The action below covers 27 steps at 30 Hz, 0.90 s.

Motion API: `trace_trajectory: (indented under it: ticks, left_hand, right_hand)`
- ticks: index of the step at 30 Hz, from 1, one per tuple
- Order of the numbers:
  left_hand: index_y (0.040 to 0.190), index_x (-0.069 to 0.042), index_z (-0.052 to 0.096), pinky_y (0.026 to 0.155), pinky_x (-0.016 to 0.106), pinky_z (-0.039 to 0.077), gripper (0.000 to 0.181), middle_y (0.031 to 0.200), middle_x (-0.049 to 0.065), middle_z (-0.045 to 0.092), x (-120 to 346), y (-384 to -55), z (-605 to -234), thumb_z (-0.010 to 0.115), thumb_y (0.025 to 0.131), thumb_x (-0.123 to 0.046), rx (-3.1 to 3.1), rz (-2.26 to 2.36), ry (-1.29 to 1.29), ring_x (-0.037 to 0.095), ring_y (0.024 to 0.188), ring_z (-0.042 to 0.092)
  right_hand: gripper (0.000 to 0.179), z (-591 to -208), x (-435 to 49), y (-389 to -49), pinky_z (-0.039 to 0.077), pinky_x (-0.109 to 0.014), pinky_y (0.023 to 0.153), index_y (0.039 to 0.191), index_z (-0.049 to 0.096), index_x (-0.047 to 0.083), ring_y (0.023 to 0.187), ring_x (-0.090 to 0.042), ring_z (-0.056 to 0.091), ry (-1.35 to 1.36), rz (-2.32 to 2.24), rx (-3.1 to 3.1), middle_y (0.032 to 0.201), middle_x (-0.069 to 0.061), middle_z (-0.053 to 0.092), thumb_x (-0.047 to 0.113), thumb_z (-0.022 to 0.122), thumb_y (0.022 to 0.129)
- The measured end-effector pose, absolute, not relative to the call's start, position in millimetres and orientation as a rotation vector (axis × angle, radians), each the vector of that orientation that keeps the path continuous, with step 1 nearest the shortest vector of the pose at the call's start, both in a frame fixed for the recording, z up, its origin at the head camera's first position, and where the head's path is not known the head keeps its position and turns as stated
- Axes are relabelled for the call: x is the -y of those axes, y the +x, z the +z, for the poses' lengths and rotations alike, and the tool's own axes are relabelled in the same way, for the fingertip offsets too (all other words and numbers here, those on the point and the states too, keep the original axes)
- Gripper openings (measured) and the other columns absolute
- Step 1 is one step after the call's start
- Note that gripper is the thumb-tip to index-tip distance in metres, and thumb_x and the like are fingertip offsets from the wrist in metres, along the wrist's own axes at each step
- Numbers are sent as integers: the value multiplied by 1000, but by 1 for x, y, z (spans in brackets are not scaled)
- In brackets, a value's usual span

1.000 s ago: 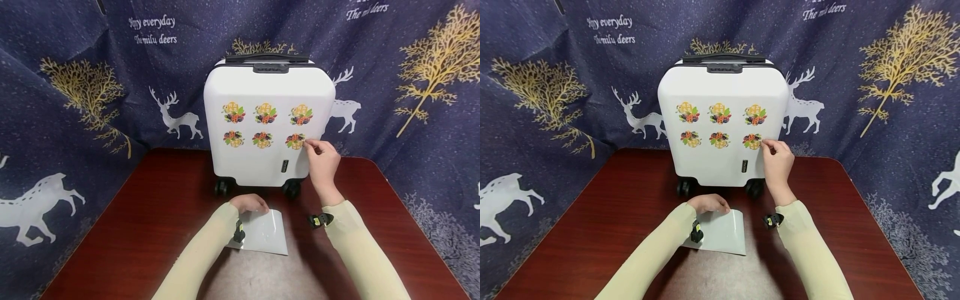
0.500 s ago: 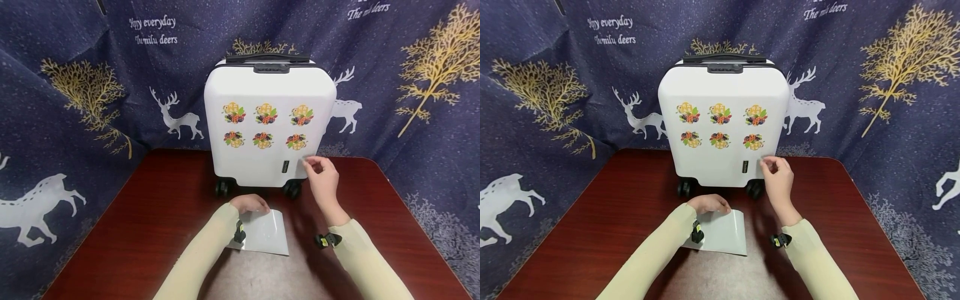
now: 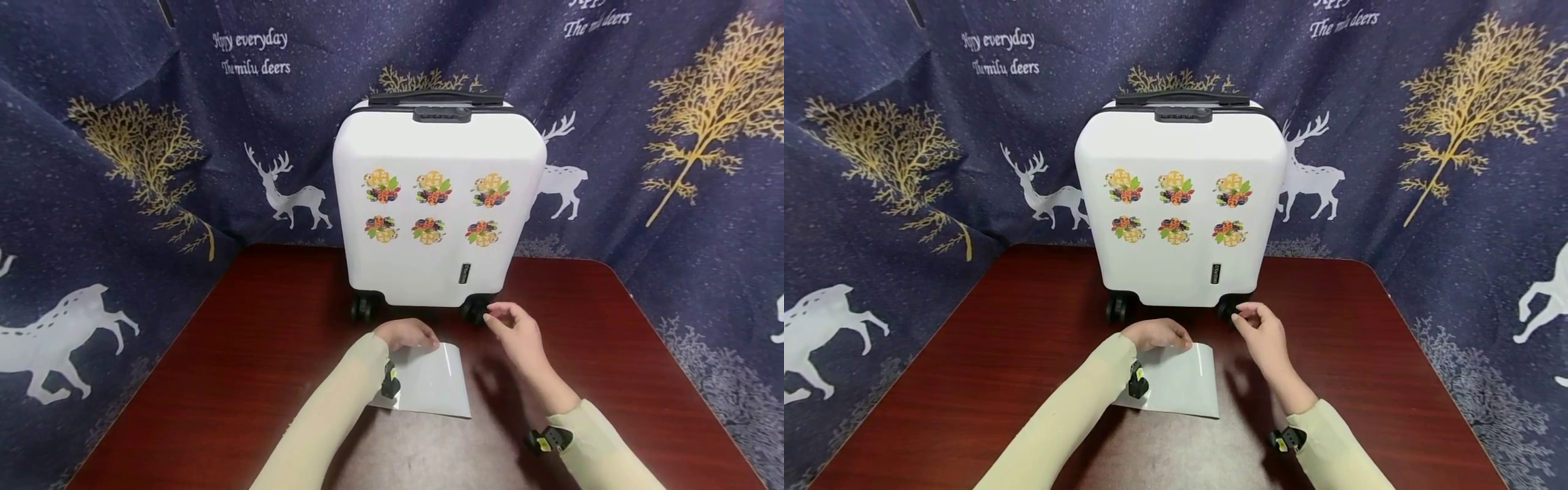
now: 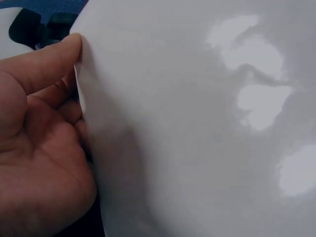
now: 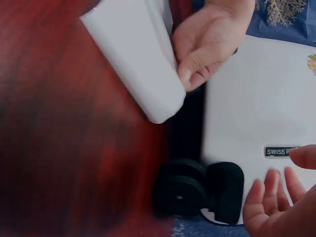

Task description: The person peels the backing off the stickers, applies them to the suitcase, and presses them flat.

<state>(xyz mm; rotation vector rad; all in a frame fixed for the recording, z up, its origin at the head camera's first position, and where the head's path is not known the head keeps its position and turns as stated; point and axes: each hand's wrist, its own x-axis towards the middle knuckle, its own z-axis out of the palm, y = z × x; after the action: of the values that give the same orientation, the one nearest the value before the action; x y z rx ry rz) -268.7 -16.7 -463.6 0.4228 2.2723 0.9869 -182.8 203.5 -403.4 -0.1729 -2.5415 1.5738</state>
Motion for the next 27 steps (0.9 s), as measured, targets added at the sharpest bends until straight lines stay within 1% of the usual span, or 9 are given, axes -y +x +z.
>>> trace_trajectory:
  ticks: [4, 5, 7, 10, 12, 16, 20, 24, 27]
  left_hand:
    - [114, -6, 76, 100, 35, 45, 22, 127, 9, 69, 18, -268, -463, 67, 98, -19, -2261, 1002, 411, 17, 107, 54]
    - [113, -6, 76, 99, 34, 45, 22, 127, 9, 69, 18, -267, -464, 68, 97, -19, -2258, 1009, 408, 17, 107, 54]
    - [114, -6, 76, 98, 33, 45, 22, 126, 9, 70, 18, -267, -463, 68, 97, -19, -2254, 1016, 402, 16, 106, 54]
    - [114, -6, 76, 99, 34, 45, 23, 127, 9, 70, 19, -267, -463, 69, 97, -20, -2250, 1017, 402, 16, 106, 54]
    - [115, -6, 76, 99, 33, 45, 23, 127, 9, 70, 19, -268, -462, 69, 97, -20, -2250, 1012, 408, 16, 105, 54]
    - [116, -6, 75, 97, 31, 44, 23, 125, 9, 70, 19, -270, -462, 69, 98, -19, -2233, 1011, 432, 16, 103, 53]
    - [116, -2, 73, 96, 27, 43, 24, 123, 10, 70, 19, -271, -462, 68, 98, -16, -2197, 1049, 459, 13, 101, 53]
    - [116, 1, 72, 96, 24, 42, 24, 122, 12, 70, 20, -271, -461, 67, 98, -14, -2175, 1091, 459, 11, 99, 53]
    - [116, 1, 72, 96, 24, 42, 24, 122, 11, 71, 21, -270, -462, 68, 98, -14, -2172, 1105, 456, 11, 100, 53]
  right_hand:
    - [41, -415, -205, -179, 57, -26, 72, 136, 57, -7, 83, -2, 61, -121, 1723, 2662, 123, -26, 67, 13, 61, 101]
    - [44, -418, -206, -178, 57, -27, 72, 138, 54, -9, 84, -5, 62, -97, 1759, 2697, 125, -27, 66, 14, 60, 101]
    - [48, -425, -207, -177, 58, -27, 70, 141, 51, -12, 86, -10, 64, -53, 1818, 2765, 125, -29, 66, 14, 59, 102]
    - [49, -434, -210, -177, 58, -28, 70, 141, 49, -13, 89, -14, 67, -14, 1888, 2868, 123, -30, 67, 15, 59, 102]
    - [50, -439, -212, -177, 60, -31, 72, 141, 49, -14, 90, -14, 68, -9, 1945, 2913, 122, -28, 68, 16, 58, 102]
    - [51, -447, -215, -180, 61, -32, 75, 141, 47, -15, 88, -11, 69, -45, 2133, 2940, 121, -20, 73, 17, 58, 102]
    - [52, -454, -216, -183, 58, -27, 73, 142, 47, -12, 86, -8, 68, -70, 2300, 2944, 115, -8, 76, 21, 57, 103]
    - [52, -455, -215, -185, 53, -24, 70, 143, 49, -9, 84, -7, 64, -54, 2371, 2959, 105, 4, 74, 24, 58, 103]
    - [47, -456, -213, -187, 48, -22, 67, 139, 53, -7, 78, -6, 58, -69, 2391, 2965, 93, 9, 68, 22, 58, 102]
